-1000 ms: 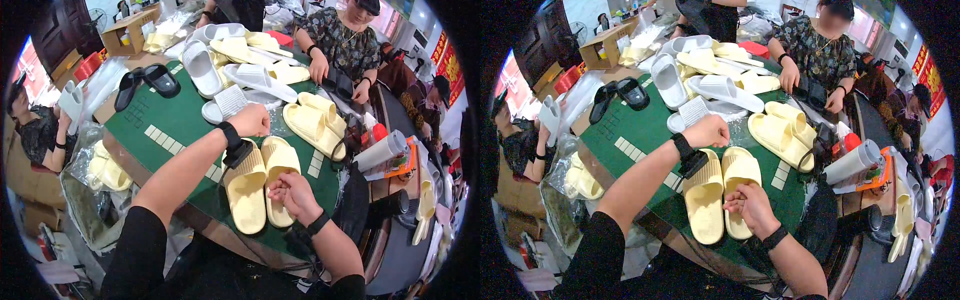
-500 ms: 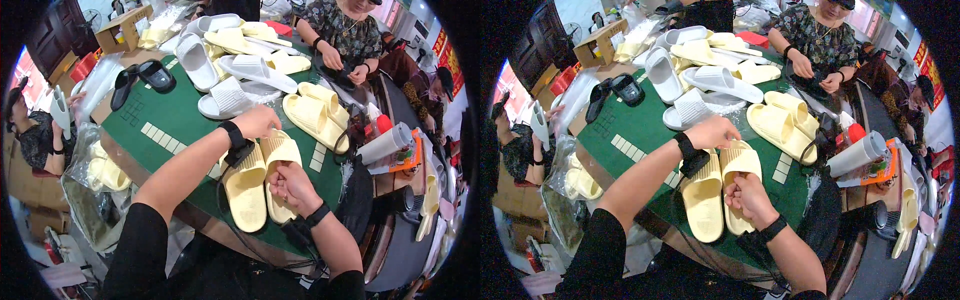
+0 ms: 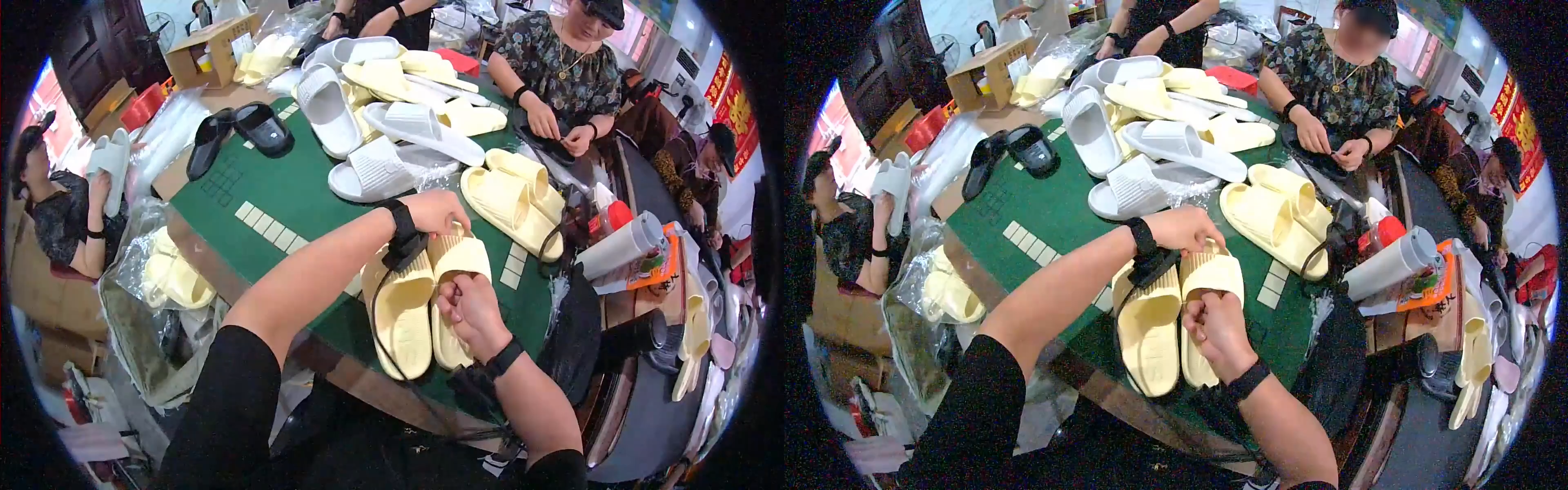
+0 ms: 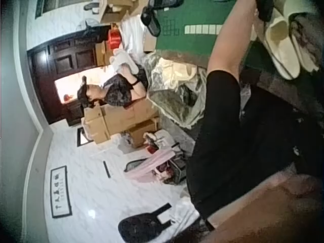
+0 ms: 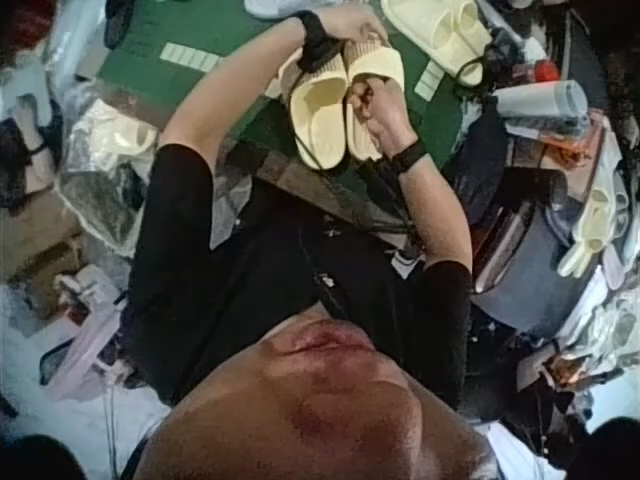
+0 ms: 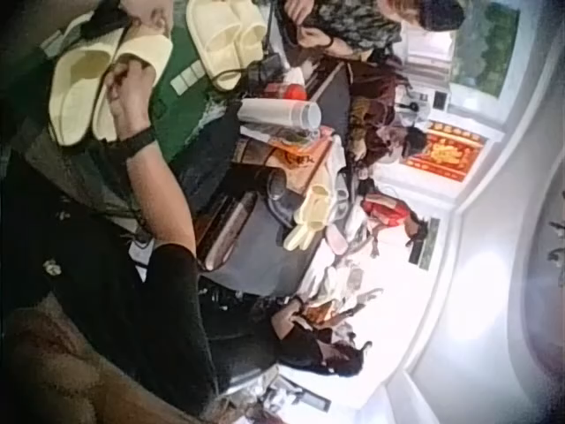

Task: The recorder is manually assembling and inspecting various styles of slide sandals at a production table.

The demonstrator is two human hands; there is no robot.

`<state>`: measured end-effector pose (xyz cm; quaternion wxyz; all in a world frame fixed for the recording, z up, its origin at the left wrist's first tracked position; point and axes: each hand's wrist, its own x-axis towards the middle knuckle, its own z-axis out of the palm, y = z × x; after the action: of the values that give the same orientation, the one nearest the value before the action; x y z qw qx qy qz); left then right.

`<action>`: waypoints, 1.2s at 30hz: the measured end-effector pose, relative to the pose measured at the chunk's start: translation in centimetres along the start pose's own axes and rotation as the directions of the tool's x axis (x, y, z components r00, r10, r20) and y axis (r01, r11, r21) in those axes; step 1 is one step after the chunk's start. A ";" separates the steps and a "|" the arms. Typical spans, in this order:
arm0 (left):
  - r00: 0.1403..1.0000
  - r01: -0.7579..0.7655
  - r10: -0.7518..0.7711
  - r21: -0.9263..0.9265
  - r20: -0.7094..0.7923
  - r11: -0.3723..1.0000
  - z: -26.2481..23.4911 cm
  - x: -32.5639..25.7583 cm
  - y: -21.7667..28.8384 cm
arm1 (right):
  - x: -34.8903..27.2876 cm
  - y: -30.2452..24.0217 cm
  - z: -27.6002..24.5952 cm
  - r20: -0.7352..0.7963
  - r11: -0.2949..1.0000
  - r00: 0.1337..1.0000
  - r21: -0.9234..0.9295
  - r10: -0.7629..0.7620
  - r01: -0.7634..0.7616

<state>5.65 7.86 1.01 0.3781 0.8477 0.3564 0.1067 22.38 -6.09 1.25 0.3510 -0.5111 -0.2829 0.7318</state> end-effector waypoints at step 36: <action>0.873 -0.154 0.294 0.353 -0.388 0.923 3.7 -2.3 -1.4 | -5.1 0.6 -2.4 -0.015 0.964 0.965 -0.064 -0.260 0.259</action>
<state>4.95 4.88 -2.32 0.1356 0.8872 0.3418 0.2788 25.68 -10.46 2.83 0.4312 -0.4885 -0.3657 0.6646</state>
